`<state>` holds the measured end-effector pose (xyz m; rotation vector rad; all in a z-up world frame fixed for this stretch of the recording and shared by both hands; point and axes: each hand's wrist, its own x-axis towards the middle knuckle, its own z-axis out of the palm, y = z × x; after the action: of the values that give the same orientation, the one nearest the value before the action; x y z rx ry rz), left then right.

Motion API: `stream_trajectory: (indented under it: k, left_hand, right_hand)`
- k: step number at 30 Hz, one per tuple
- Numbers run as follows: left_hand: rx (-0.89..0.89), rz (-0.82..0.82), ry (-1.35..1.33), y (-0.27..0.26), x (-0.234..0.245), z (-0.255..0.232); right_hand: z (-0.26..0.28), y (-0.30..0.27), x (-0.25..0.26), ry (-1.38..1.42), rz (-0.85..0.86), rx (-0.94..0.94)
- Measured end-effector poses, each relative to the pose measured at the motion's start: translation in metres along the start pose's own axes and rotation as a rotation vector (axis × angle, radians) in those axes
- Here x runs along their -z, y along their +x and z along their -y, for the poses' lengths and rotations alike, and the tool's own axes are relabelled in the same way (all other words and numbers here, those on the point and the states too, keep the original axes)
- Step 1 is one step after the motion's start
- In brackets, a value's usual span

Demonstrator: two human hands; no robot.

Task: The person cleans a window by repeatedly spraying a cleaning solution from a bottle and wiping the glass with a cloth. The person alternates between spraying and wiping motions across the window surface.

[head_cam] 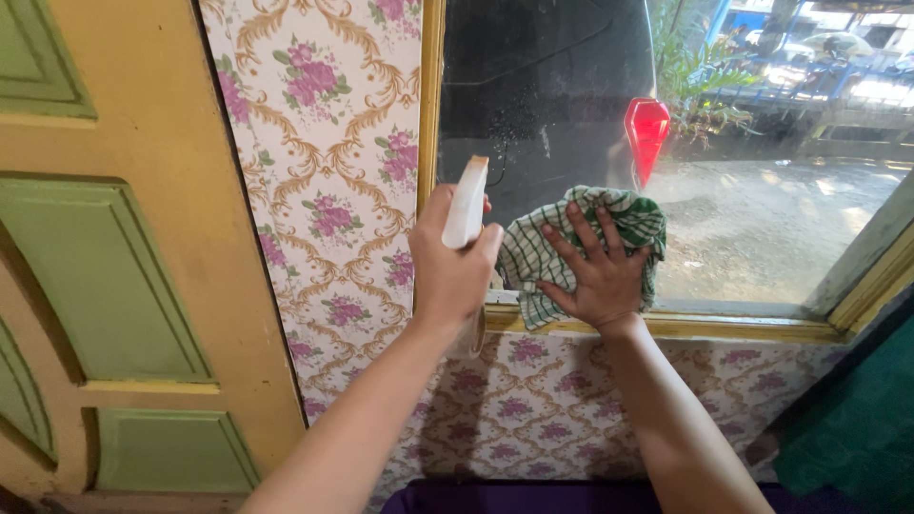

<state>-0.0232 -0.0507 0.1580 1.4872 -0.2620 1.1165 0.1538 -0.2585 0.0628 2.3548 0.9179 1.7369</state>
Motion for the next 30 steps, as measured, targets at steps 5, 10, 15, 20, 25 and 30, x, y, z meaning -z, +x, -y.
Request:
stream_trajectory:
  k: [5, 10, 15, 20, 25, 30]
  left_hand:
    - [0.026, 0.002, -0.096, 0.013, 0.003, -0.008]
    - [-0.043, 0.027, 0.095, 0.009, 0.008, -0.007]
    - [0.023, 0.039, 0.066, 0.004, 0.007, -0.014]
    - [0.087, 0.113, -0.007, -0.001, 0.006, -0.022]
    - [0.035, 0.149, 0.216, -0.005, 0.009, -0.014]
    - [0.098, 0.111, 0.009, -0.009, 0.007, -0.005]
  right_hand:
    - [0.0, -0.002, -0.002, 0.003, -0.005, -0.008]
    - [-0.001, -0.002, -0.003, 0.016, -0.02, -0.003]
    - [0.0, -0.003, -0.003, -0.006, 0.01, -0.024]
    - [0.0, -0.003, -0.005, -0.009, -0.013, -0.025]
    - [0.001, -0.002, -0.003, -0.008, -0.03, -0.024]
    - [0.002, -0.001, -0.002, -0.012, -0.026, -0.032]
